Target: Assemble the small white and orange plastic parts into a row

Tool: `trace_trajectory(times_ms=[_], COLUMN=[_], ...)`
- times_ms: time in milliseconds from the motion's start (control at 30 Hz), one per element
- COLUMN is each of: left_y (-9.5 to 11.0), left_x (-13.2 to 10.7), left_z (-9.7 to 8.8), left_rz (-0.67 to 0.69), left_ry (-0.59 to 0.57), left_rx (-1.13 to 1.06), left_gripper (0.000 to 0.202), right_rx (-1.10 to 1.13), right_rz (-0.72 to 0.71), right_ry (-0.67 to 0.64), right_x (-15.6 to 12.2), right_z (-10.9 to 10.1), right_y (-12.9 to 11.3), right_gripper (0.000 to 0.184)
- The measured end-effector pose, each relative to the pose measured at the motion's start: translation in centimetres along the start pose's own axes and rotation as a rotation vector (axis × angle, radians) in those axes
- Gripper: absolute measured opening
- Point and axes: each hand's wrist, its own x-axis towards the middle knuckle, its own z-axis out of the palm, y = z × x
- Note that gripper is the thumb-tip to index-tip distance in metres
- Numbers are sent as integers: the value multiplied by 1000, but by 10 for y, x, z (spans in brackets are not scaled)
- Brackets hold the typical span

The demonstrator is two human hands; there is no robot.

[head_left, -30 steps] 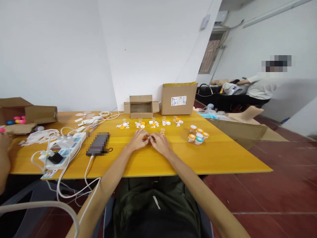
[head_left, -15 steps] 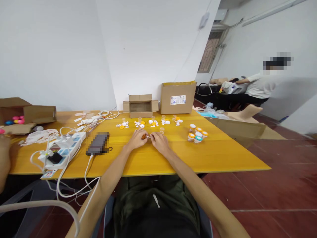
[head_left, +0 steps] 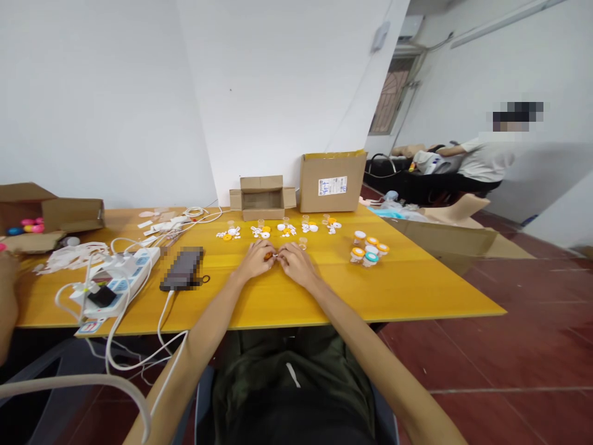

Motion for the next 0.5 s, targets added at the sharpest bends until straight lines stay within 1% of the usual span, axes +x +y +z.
trace_trajectory(times_ms=[100,300,500], left_y=[-1,-5,-10], left_x=[0,1,2], left_z=[1,4,6], left_rz=[-16,-24,9], left_ry=[-9,-6,-29], left_rx=[5,-18,-72], left_gripper=[18,20,24], right_rx=[15,41,14], right_rz=[46,144,212], right_ry=[33,137,293], right_x=[0,1,-1], right_z=[-1,-4,-1], right_y=[-1,3,11], right_gripper=[19,19,20])
